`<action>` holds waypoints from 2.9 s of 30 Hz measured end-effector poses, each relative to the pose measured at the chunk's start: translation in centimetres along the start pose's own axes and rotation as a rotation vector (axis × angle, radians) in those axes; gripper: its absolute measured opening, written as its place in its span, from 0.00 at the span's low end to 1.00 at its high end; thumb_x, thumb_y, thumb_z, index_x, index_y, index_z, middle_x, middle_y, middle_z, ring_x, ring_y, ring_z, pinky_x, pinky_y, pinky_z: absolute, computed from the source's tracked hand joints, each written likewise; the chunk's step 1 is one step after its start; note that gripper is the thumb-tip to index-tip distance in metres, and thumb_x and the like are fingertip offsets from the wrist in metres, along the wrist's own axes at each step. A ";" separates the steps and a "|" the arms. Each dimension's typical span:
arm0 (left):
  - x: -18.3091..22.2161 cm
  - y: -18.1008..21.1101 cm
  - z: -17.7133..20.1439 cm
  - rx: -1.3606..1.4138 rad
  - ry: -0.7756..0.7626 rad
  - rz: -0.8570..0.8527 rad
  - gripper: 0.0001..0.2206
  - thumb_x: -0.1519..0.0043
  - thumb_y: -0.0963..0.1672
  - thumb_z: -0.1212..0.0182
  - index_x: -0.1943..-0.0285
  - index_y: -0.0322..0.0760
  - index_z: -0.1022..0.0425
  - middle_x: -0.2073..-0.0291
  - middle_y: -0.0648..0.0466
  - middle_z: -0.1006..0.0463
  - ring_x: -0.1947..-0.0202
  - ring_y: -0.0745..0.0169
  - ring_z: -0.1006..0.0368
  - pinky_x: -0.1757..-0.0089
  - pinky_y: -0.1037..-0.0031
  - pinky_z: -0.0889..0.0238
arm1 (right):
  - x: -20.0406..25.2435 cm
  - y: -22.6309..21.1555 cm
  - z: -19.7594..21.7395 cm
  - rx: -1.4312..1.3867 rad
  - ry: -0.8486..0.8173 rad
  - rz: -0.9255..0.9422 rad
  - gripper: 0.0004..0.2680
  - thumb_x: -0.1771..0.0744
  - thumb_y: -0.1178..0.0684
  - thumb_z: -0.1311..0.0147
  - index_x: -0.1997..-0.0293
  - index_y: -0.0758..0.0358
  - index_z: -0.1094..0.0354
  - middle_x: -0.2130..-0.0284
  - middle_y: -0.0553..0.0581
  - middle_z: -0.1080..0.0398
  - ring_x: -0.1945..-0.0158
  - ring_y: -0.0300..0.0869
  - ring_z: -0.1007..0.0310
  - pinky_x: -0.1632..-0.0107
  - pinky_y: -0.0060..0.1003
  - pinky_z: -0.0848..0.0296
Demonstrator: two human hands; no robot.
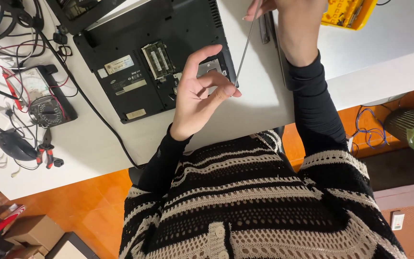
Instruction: The person places a hard drive into an open laptop casing and secures it by hand. They then pick up a screwdriver from a yellow tool case and use it to drive screws into the hard drive bracket.
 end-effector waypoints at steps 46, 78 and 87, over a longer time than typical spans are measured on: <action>-0.2 -5.0 2.8 -1.286 0.180 -0.559 0.36 0.33 0.44 0.28 0.22 0.35 0.51 0.51 0.63 0.17 0.52 0.64 0.27 0.42 0.65 0.43 | -0.1 -5.1 -2.3 0.235 -0.235 0.510 0.13 0.28 0.61 0.34 0.40 0.71 0.35 0.52 0.64 0.23 0.57 0.45 0.18 0.55 0.31 0.21; 0.1 -5.0 3.1 -1.262 0.205 -0.632 0.34 0.32 0.46 0.30 0.23 0.34 0.48 0.50 0.65 0.17 0.50 0.66 0.27 0.42 0.67 0.44 | 0.2 -5.2 -2.4 0.246 -0.245 0.489 0.15 0.29 0.59 0.30 0.41 0.71 0.35 0.56 0.64 0.22 0.57 0.45 0.17 0.56 0.31 0.20; 0.3 -5.4 3.1 -1.275 0.222 -0.610 0.35 0.33 0.48 0.30 0.21 0.36 0.48 0.52 0.65 0.16 0.55 0.67 0.27 0.42 0.68 0.44 | 0.4 -4.3 -2.5 0.203 -0.225 0.515 0.17 0.30 0.59 0.27 0.39 0.70 0.34 0.52 0.63 0.26 0.56 0.45 0.20 0.54 0.31 0.18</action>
Point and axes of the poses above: each hand's wrist, its own x-axis away from the middle knuckle, its own z-axis out of the back of the hand, y = z × x, the point moved 1 cm from there along -x, towards the middle knuckle
